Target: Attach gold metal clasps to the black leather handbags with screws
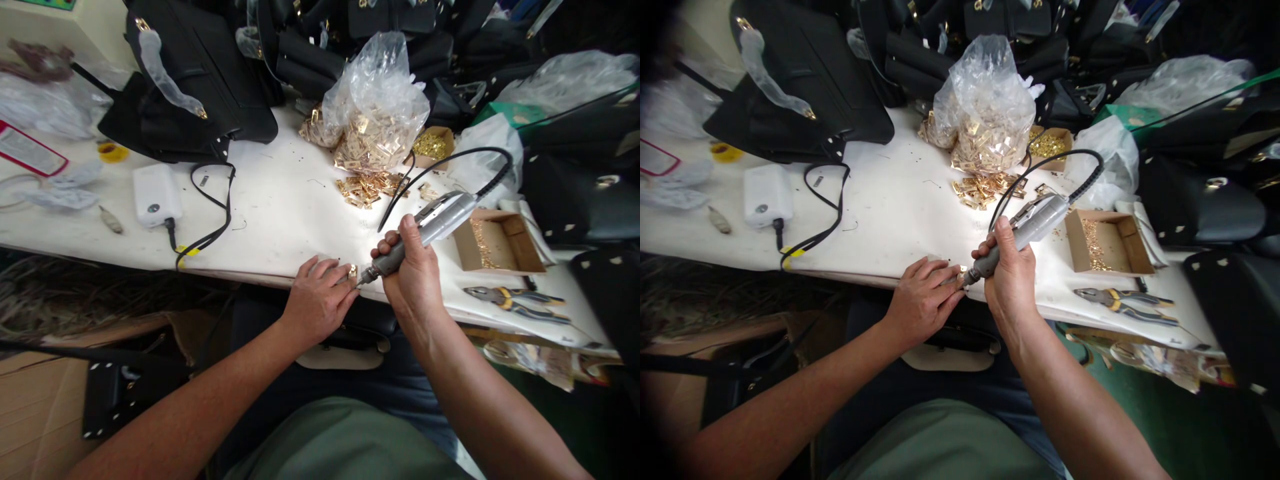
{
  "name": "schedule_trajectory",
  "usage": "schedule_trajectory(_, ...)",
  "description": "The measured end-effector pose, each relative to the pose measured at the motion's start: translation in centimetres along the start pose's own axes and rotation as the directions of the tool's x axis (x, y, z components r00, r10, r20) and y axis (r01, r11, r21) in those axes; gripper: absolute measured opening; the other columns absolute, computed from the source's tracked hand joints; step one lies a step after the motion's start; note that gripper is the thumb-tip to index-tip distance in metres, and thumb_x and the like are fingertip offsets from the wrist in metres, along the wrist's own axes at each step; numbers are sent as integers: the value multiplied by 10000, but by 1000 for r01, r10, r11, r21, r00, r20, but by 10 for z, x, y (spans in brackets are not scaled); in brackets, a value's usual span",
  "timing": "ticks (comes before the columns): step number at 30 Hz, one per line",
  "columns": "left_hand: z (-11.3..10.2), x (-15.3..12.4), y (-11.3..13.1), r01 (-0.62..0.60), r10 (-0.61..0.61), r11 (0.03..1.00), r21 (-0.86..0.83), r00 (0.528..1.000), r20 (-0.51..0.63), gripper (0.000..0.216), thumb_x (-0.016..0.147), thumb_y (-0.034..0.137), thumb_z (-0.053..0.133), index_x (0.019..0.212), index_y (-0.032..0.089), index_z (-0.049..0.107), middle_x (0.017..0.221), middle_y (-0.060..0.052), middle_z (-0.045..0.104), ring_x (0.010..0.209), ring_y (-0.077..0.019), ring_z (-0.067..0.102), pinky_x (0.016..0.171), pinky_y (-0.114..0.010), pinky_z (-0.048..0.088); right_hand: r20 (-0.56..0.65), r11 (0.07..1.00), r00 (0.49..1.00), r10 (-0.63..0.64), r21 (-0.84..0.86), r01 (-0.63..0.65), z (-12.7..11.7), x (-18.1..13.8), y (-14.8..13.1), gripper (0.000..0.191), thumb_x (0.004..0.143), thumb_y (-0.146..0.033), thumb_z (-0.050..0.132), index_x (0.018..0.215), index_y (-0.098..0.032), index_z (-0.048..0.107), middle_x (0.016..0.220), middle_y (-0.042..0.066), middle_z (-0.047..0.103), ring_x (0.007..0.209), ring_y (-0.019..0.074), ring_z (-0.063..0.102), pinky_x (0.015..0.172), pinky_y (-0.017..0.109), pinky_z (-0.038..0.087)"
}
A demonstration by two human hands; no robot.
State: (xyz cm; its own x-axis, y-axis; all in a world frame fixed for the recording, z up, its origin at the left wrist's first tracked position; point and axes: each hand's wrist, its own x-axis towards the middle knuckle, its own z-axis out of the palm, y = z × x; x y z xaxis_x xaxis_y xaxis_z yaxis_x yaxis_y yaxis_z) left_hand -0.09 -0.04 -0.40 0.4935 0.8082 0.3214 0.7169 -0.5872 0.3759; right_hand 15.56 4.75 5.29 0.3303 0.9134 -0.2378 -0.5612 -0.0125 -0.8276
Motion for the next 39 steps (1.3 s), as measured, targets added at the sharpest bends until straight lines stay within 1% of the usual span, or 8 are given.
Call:
schedule_trajectory(9, 0, 0, 0, -1, 1, 1000, 0, 1000, -8, 231, 1005, 325, 577, 1168, 252, 722, 1301, -11, 711, 1227, -287, 584, 1103, -542, 423, 30, 999, 999, -30, -42, 32, 1, -3, -1, 413, 754, -483, 860, 796, -209, 553, 670, -76, 525, 538, 82, 538, 516, 204, 494)
schedule_trajectory(16, -1, 0, 1, -1, 1, 1000, -8, 1000, -8, 234, 996, 334, 591, 1167, 258, 732, 1301, -26, 711, 1221, -285, 588, 1094, -537, 430, 77, 994, 994, -80, -68, 86, 5, -11, -4, 383, 776, -422, 847, 736, -201, 537, 642, -69, 521, 523, 90, 522, 549, 237, 519)
schedule_trajectory(19, -2, 1, 1, 2, -2, 1000, -11, 1000, -6, 238, 995, 338, 593, 1171, 259, 732, 1302, -30, 711, 1225, -283, 586, 1094, -535, 430, 91, 990, 991, -97, -89, 105, 6, -13, -6, 372, 795, -423, 827, 717, -202, 539, 629, -64, 520, 516, 93, 516, 539, 242, 512)
schedule_trajectory(25, -2, 0, 0, 1, -1, 1000, -12, 1000, -13, 234, 993, 333, 598, 1171, 263, 733, 1306, -38, 709, 1223, -280, 585, 1094, -532, 425, 74, 983, 991, -110, -136, 120, 8, -15, -5, 389, 791, -443, 822, 691, -206, 530, 597, -62, 517, 497, 98, 515, 506, 241, 481)
schedule_trajectory(30, -1, -1, -1, 1, -1, 1000, -3, 1000, -3, 240, 1001, 331, 586, 1187, 267, 724, 1318, -30, 703, 1236, -279, 577, 1108, -528, 410, 83, 975, 987, -141, -159, 152, 6, -15, -1, 354, 817, -426, 805, 699, -200, 559, 592, -51, 531, 504, 102, 516, 502, 241, 467)
schedule_trajectory(39, 1, -1, -2, -7, 7, 1000, 4, 1000, -19, 232, 995, 337, 606, 1180, 266, 726, 1313, -13, 711, 1221, -282, 592, 1096, -533, 423, 68, 982, 990, -127, -131, 135, 8, -15, -3, 390, 791, -444, 819, 700, -211, 520, 601, -65, 507, 499, 99, 509, 524, 253, 487)
